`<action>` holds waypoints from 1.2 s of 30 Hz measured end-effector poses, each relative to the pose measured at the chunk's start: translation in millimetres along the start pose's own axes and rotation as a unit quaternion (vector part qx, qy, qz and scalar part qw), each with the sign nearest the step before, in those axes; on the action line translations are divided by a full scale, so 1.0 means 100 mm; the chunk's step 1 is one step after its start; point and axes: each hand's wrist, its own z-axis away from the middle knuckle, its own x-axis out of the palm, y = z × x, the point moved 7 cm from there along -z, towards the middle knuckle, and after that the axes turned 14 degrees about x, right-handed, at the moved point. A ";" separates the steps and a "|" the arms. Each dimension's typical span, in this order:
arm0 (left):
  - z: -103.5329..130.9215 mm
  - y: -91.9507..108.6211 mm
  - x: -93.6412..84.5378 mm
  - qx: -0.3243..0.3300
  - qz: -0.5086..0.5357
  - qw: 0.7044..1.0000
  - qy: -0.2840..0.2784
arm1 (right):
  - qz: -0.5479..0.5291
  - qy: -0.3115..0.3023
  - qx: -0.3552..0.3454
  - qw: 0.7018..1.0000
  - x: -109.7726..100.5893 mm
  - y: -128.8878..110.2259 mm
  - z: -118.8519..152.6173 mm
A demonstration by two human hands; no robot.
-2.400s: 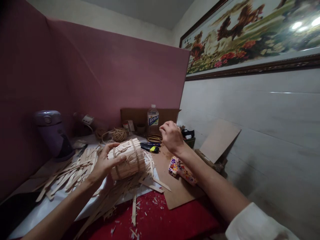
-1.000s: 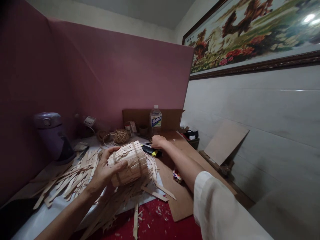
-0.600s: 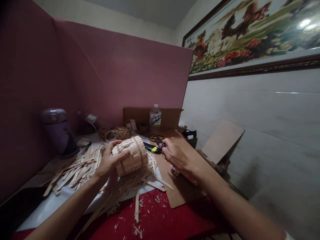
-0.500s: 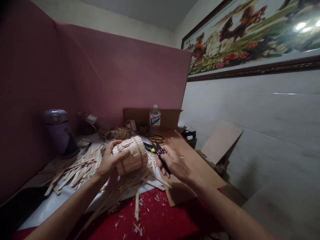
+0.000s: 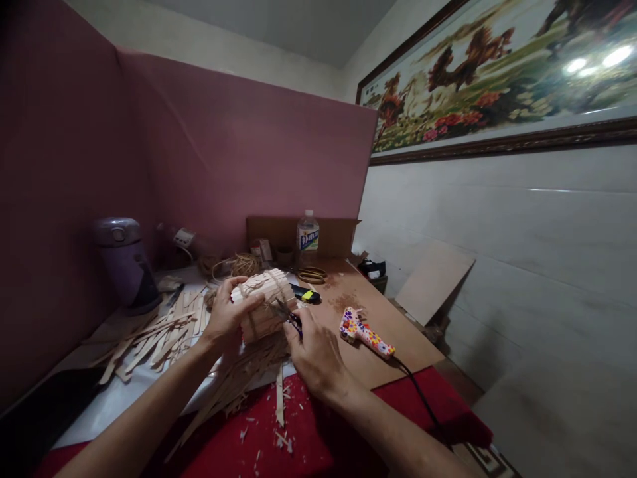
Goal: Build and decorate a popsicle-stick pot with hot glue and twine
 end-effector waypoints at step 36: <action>0.11 0.11 0.02 0.003 -0.101 0.995 0.021 | -0.034 0.177 0.030 0.983 0.46 -0.09 0.06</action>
